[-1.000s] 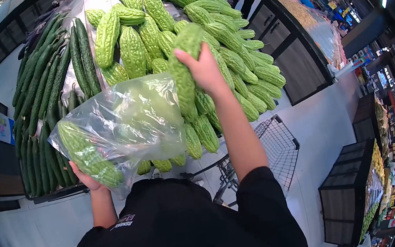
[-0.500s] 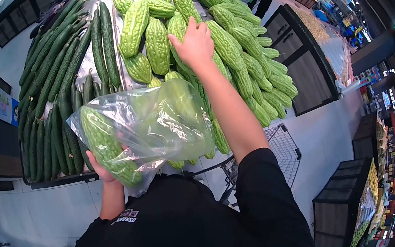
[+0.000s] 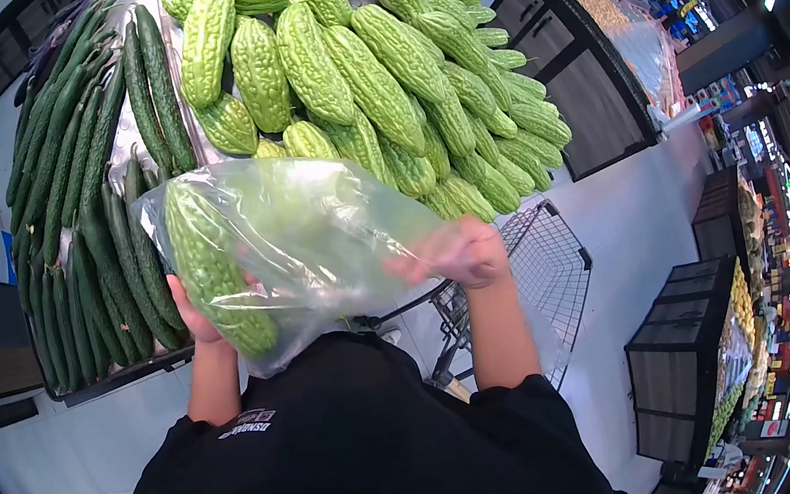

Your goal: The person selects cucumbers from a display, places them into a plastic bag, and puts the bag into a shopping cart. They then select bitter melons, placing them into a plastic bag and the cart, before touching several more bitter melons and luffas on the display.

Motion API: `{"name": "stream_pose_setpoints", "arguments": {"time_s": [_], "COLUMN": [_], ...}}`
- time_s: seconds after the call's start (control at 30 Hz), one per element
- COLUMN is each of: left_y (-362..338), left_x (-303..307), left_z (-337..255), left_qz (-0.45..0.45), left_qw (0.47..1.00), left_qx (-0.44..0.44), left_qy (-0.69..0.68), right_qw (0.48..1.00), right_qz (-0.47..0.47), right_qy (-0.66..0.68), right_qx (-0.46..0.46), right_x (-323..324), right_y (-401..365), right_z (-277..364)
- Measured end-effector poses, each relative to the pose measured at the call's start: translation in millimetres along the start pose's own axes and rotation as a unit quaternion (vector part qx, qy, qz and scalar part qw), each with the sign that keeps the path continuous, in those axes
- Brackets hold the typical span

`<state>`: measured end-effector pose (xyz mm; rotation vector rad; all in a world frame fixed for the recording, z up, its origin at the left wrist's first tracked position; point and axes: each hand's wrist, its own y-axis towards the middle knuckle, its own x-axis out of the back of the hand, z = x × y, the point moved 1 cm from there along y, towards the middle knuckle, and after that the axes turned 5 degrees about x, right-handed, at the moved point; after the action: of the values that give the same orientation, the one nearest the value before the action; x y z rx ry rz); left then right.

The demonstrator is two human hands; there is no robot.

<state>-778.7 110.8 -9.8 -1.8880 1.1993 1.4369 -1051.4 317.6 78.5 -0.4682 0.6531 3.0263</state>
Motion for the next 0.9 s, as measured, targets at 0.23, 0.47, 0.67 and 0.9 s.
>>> {"name": "stream_pose_setpoints", "arguments": {"time_s": [0.23, 0.47, 0.67, 0.9], "left_y": [12, 26, 26, 28], "left_x": [-5, -33, -38, -31], "left_z": [13, 34, 48, 65], "left_qz": [-0.008, 0.015, 0.024, -0.013], "left_qw": [0.988, 0.937, 0.916, 0.911], "left_qx": [0.123, 0.114, 0.186, 0.272], "left_qy": [0.093, 0.331, 0.354, 0.310], "right_qw": [0.923, 0.931, 0.849, 0.740], "right_qz": [0.030, -0.248, -0.316, -0.422], "right_qy": [-0.291, -0.232, -0.405, -0.524], "right_qx": [-0.250, -0.131, -0.128, 0.008], "right_x": [-47, -74, -82, -83], "right_y": [22, 12, -21, -24], "right_z": [-3, -63, -72, -53]}}
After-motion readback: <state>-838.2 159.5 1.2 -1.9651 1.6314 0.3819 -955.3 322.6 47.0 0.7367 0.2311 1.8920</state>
